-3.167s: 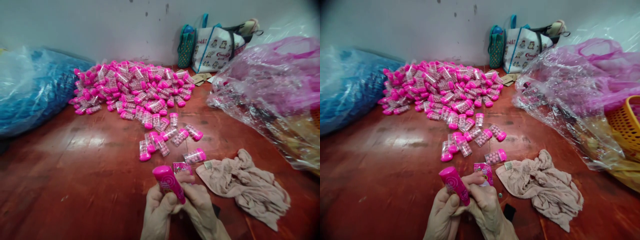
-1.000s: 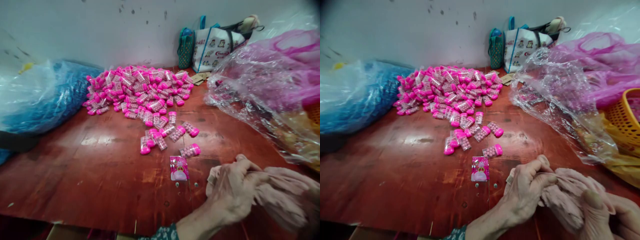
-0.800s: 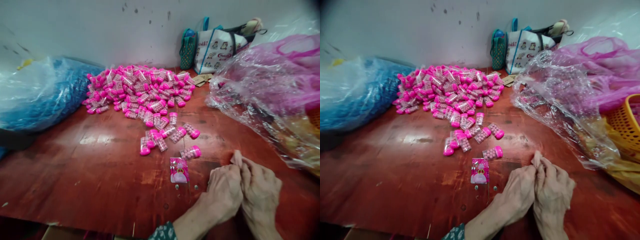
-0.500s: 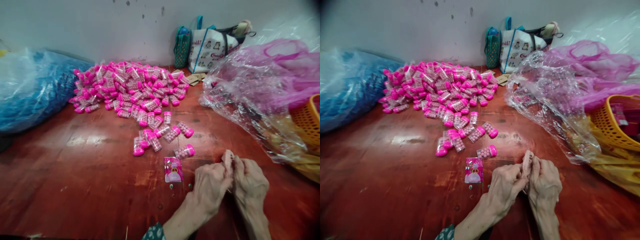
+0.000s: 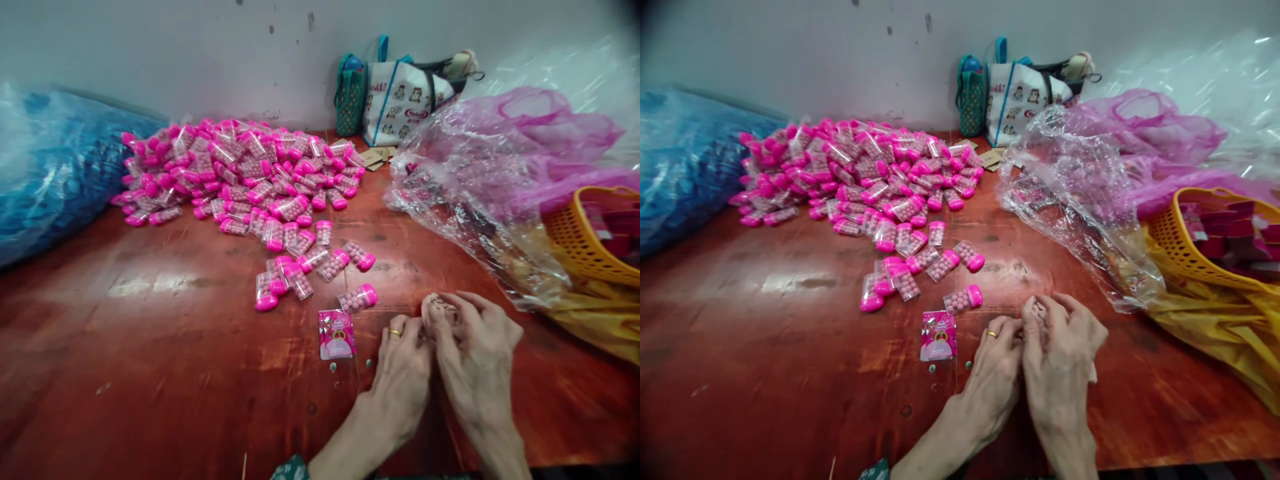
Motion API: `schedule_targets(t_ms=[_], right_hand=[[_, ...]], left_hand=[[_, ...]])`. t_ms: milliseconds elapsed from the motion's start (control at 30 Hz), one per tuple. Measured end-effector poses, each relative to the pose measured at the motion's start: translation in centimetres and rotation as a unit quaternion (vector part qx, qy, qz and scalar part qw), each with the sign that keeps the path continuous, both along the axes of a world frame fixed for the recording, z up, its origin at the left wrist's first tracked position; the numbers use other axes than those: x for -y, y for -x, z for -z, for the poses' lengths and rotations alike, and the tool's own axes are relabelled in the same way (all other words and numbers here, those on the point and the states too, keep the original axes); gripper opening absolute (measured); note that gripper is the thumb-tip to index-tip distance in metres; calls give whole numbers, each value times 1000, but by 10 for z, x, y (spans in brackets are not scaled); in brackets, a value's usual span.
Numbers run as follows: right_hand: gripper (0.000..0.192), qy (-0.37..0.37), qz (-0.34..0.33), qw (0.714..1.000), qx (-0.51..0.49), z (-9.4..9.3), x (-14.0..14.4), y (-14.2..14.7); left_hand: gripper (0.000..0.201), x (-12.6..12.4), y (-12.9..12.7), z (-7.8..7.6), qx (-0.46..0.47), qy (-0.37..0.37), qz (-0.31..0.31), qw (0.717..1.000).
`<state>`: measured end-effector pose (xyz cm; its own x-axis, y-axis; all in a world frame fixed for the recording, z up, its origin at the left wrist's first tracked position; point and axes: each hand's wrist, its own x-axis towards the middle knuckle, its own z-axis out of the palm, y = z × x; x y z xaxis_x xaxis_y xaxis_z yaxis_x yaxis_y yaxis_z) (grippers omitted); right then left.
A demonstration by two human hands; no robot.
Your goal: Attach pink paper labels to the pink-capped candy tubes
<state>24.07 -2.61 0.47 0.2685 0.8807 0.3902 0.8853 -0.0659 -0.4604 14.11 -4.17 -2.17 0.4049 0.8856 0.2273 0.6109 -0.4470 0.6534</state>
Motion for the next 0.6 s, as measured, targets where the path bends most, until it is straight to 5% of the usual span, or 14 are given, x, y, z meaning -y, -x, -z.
schedule_targets(t_ms=[100,267,433,600], right_hand=[[33,-15,-22,999,34,-11,2,32],[23,46,-114,992,-10,-6,0,59],[23,28,-147,989,11,16,-3,69],[27,-7,-176,984,-33,34,-12,68]], left_hand=[[25,1,32,-2,63,-60,-42,995],[23,-5,98,-2,-28,-111,-262,958],[34,-11,114,11,-112,-93,-255,956],[26,-5,110,14,-88,-91,-255,959]])
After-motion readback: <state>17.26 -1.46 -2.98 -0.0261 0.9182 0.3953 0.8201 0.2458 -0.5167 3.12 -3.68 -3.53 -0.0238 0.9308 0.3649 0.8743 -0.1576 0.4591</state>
